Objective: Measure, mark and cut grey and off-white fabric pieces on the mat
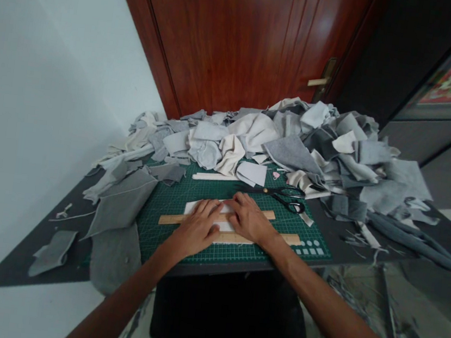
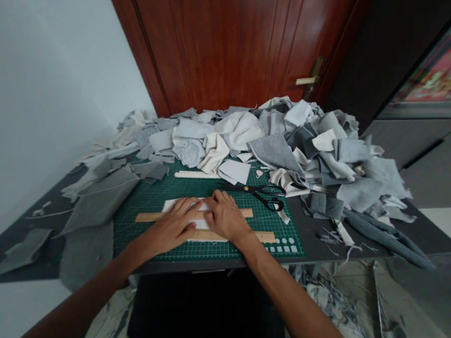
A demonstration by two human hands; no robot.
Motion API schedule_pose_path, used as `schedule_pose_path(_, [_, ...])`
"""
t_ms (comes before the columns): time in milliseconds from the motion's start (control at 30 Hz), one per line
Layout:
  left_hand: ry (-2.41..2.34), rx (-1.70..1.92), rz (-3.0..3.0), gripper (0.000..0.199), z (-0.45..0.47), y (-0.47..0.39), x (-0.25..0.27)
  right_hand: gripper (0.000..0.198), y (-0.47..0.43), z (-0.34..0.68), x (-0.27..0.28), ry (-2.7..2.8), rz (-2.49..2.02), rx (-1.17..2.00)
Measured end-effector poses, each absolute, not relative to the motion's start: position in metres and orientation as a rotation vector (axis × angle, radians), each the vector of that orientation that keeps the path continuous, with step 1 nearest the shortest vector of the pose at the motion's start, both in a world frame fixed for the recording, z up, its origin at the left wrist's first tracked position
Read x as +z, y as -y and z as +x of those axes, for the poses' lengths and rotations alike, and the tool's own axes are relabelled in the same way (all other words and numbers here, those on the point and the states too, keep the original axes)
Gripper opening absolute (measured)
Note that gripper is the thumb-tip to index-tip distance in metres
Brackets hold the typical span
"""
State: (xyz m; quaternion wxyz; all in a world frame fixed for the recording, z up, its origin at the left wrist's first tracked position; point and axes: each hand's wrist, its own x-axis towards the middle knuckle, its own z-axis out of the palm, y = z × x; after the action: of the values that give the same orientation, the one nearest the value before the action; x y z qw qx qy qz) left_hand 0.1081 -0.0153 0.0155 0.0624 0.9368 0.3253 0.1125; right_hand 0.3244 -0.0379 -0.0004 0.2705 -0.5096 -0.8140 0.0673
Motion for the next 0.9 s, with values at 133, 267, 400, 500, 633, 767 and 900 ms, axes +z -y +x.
schedule_pose_path(133, [-1.035, 0.352, 2.853, 0.061, 0.11, 0.019, 0.013, 0.029, 0.04, 0.329, 0.0, 2.149, -1.382, 0.221])
schedule_pose_path(267, [-1.082, 0.365, 2.867, 0.06, 0.112, 0.023, 0.012, 0.014, 0.046, 0.334, 0.002, 2.142, -1.413, 0.221])
schedule_pose_path(400, [-1.046, 0.397, 2.831, 0.057, 0.113, 0.023, 0.015, 0.012, 0.049, 0.337, 0.001, 2.147, -1.399, 0.198])
schedule_pose_path(500, [-1.029, 0.435, 2.81, 0.048, 0.112, 0.023, 0.015, 0.012, 0.05, 0.337, 0.0, 2.155, -1.374, 0.184])
schedule_pose_path(633, [-1.006, 0.448, 2.777, 0.033, 0.112, 0.022, 0.015, 0.012, 0.048, 0.337, -0.002, 2.136, -1.366, 0.184])
schedule_pose_path(767, [-0.99, 0.527, 2.685, 0.034, 0.111, 0.014, 0.011, 0.013, 0.046, 0.337, -0.005, 2.106, -1.365, 0.187])
schedule_pose_path(900, [-0.93, 0.608, 2.651, 0.033, 0.107, 0.007, 0.006, 0.013, 0.043, 0.337, -0.009, 2.088, -1.362, 0.163])
